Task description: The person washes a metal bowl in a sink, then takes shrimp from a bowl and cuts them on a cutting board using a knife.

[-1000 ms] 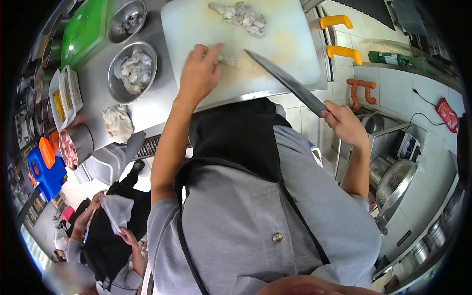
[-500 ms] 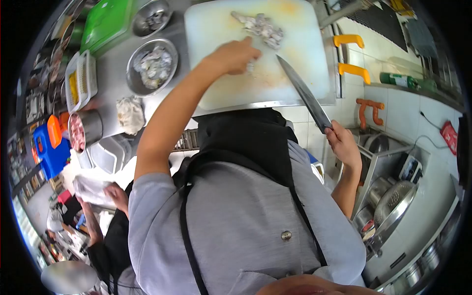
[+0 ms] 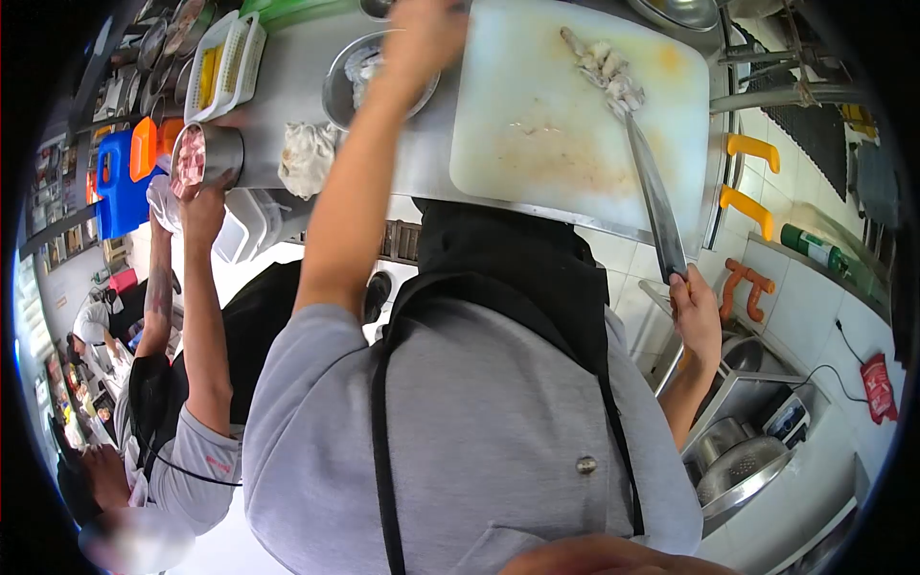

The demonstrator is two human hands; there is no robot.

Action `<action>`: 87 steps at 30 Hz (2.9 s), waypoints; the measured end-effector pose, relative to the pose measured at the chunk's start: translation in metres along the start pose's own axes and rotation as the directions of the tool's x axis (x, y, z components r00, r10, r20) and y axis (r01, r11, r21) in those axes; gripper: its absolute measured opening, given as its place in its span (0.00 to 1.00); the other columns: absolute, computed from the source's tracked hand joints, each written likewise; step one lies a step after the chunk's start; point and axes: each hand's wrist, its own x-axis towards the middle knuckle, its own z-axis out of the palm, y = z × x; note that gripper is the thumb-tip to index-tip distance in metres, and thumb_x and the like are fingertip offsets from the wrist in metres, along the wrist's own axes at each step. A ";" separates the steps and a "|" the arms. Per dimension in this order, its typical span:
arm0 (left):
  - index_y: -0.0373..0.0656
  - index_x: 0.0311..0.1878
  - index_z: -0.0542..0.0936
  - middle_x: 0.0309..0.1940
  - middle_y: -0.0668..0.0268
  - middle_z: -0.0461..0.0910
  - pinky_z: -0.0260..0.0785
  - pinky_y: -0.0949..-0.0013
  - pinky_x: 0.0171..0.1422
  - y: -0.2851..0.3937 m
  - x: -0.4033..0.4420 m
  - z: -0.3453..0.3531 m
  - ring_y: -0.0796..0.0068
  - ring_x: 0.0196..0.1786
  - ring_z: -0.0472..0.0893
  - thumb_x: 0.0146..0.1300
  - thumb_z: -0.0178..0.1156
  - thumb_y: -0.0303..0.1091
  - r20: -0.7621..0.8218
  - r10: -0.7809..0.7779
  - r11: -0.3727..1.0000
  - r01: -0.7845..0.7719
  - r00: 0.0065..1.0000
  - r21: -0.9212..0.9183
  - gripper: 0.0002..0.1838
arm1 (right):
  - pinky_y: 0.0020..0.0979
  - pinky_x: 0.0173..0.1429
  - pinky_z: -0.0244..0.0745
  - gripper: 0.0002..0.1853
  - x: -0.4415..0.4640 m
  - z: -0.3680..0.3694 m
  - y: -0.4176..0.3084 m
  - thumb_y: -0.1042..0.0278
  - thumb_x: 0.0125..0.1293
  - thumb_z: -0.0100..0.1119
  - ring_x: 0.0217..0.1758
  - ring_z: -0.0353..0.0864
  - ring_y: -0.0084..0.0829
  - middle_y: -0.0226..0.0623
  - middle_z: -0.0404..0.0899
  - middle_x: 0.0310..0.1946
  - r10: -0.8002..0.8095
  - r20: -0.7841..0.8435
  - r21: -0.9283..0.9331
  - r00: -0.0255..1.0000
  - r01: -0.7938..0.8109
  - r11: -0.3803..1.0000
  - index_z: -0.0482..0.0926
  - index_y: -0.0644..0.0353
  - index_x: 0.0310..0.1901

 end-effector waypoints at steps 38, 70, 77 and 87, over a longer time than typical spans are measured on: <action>0.44 0.36 0.87 0.34 0.63 0.84 0.64 0.51 0.53 0.088 -0.092 0.106 0.54 0.47 0.78 0.54 0.67 0.33 0.083 0.025 1.000 -0.025 0.996 0.003 0.07 | 0.55 0.37 0.78 0.09 0.014 0.028 -0.062 0.61 0.75 0.52 0.33 0.84 0.57 0.50 0.82 0.28 -0.319 0.052 -0.680 0.946 0.268 0.682 0.72 0.59 0.44; 0.37 0.37 0.87 0.32 0.54 0.87 0.78 0.55 0.49 0.001 0.015 0.005 0.54 0.40 0.86 0.54 0.68 0.37 0.032 -0.180 0.973 0.183 0.983 -0.143 0.13 | 0.36 0.27 0.64 0.14 -0.006 0.022 0.006 0.64 0.77 0.54 0.19 0.69 0.30 0.38 0.71 0.17 -0.066 -0.096 0.048 0.993 0.071 0.996 0.69 0.64 0.35; 0.37 0.50 0.86 0.44 0.54 0.86 0.77 0.61 0.54 -0.021 -0.005 -0.015 0.58 0.45 0.85 0.58 0.71 0.34 0.037 -0.006 1.000 0.007 0.999 -0.024 0.17 | 0.39 0.29 0.63 0.13 0.009 0.027 -0.003 0.63 0.77 0.55 0.20 0.68 0.33 0.39 0.71 0.17 -0.136 -0.046 0.014 0.990 0.137 0.990 0.70 0.64 0.36; 0.48 0.46 0.85 0.46 0.66 0.80 0.65 0.54 0.62 0.045 -0.069 0.046 0.57 0.56 0.73 0.48 0.70 0.33 0.475 0.280 0.953 -0.299 0.834 -0.036 0.18 | 0.41 0.30 0.64 0.13 0.016 0.037 -0.002 0.63 0.76 0.56 0.21 0.68 0.39 0.45 0.71 0.18 -0.191 -0.047 0.043 0.980 0.194 0.980 0.71 0.64 0.38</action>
